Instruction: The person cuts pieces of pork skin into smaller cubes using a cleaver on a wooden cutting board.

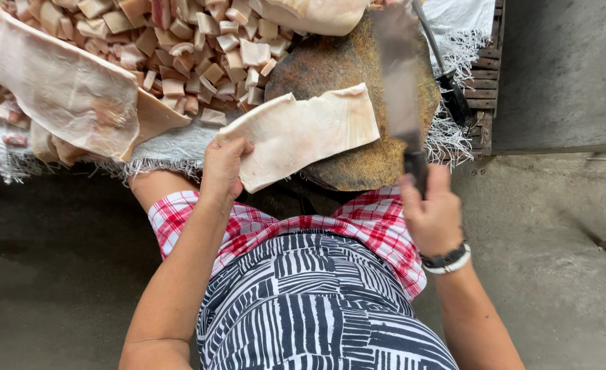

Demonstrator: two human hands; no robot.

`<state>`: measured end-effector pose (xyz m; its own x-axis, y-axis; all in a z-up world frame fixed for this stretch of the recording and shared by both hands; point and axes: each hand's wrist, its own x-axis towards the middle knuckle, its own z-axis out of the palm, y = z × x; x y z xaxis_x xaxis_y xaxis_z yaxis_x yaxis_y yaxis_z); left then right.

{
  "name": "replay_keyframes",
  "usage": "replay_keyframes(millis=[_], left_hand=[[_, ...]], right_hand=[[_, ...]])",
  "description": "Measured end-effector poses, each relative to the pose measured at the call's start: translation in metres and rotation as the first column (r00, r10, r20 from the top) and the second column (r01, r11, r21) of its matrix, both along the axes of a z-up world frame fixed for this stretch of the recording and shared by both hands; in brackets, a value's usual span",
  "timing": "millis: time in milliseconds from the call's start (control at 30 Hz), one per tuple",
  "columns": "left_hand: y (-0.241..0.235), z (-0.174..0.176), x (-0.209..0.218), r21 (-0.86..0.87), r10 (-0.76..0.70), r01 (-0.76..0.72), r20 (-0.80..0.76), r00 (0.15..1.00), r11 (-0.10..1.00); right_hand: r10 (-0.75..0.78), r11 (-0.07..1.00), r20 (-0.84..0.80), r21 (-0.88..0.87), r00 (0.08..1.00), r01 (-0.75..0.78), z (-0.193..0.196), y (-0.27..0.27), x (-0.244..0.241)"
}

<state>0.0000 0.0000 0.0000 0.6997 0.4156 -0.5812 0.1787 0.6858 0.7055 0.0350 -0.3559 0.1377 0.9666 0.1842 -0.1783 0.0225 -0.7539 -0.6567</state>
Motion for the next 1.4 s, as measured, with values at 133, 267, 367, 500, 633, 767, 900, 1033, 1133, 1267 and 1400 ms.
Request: replay_keyframes(millis=[133,267,367,500,633,767,900,1033,1133,1267,1400], left_hand=[[0.0,0.006,0.0,-0.01,-0.023,0.023,0.027,0.999,1.0],[-0.001,0.005,0.002,-0.03,0.01,-0.008,0.051,0.999,1.0],[-0.003,-0.001,0.0,-0.02,0.002,-0.001,0.052,0.999,1.0],[0.001,-0.005,-0.01,0.02,-0.023,0.022,0.06,0.998,1.0],[0.002,-0.007,-0.016,0.0,0.034,-0.034,0.041,0.999,0.999],[0.0,-0.008,-0.015,0.003,0.071,-0.071,0.01,0.997,0.997],[-0.001,0.002,-0.013,0.009,0.067,-0.067,0.027,0.997,0.998],[-0.003,0.013,-0.015,-0.006,0.039,-0.04,-0.056,0.998,0.999],[-0.003,0.015,-0.022,0.008,0.049,-0.049,-0.04,0.998,0.999],[-0.001,0.017,-0.015,0.008,0.042,-0.042,-0.014,0.999,0.999],[-0.01,0.029,-0.026,0.101,-0.036,0.025,0.109,0.993,0.995]], right_hand=[[-0.094,0.958,0.407,0.284,0.909,-0.028,0.003,0.003,-0.004],[0.158,0.973,0.19,-0.194,0.969,-0.121,-0.026,0.012,-0.004],[0.17,0.907,-0.041,-0.385,0.985,-0.172,-0.047,0.004,-0.007],[0.099,0.929,-0.125,-0.344,0.987,-0.136,-0.055,-0.002,0.002],[-0.013,0.925,-0.558,0.309,0.83,0.223,-0.038,-0.013,0.014],[-0.001,1.0,-0.186,0.009,0.982,0.003,-0.021,-0.002,0.003],[0.119,0.963,0.017,-0.246,0.993,-0.111,-0.016,0.002,-0.014],[0.067,0.912,-0.193,-0.386,0.979,-0.138,-0.023,0.001,-0.024],[0.079,0.889,-0.207,-0.428,0.975,-0.162,-0.023,-0.003,-0.035],[0.062,0.865,-0.268,-0.466,0.961,-0.186,-0.011,-0.007,-0.04],[0.101,0.872,-0.248,-0.445,0.964,-0.206,-0.018,-0.002,-0.033]])
